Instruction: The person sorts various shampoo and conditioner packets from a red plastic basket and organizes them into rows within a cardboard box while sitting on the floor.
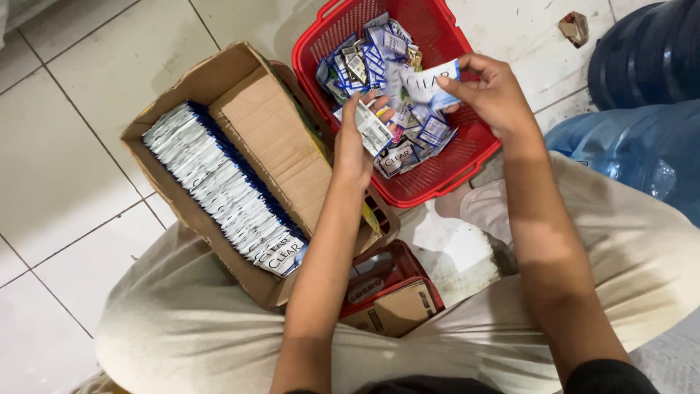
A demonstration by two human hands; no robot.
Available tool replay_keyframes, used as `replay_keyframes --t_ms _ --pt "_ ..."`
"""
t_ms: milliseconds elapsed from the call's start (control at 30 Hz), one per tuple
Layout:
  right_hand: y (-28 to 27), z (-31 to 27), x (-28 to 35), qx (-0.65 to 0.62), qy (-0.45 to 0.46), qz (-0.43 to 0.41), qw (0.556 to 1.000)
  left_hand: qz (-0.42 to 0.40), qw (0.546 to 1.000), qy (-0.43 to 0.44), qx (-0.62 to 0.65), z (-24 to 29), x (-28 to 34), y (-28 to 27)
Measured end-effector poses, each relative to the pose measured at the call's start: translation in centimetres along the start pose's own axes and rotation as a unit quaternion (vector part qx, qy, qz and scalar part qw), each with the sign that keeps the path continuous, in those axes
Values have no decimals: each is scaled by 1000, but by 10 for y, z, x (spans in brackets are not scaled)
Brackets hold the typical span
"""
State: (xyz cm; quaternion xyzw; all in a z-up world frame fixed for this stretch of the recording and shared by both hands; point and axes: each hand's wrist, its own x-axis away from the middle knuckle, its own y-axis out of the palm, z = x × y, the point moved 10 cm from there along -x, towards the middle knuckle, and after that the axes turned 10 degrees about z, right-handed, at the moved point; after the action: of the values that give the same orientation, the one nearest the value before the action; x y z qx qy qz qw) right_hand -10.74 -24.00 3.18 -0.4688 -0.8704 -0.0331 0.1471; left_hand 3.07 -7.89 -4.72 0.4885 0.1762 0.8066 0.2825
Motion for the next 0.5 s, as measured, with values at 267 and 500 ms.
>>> replay_keyframes --t_ms 267,500 --pt "104 -87 69 202 -292 -222 908 -21 996 45 -70 3 10 -1" --pt "11 4 -24 134 -87 23 987 59 996 41 47 -12 -18 -38"
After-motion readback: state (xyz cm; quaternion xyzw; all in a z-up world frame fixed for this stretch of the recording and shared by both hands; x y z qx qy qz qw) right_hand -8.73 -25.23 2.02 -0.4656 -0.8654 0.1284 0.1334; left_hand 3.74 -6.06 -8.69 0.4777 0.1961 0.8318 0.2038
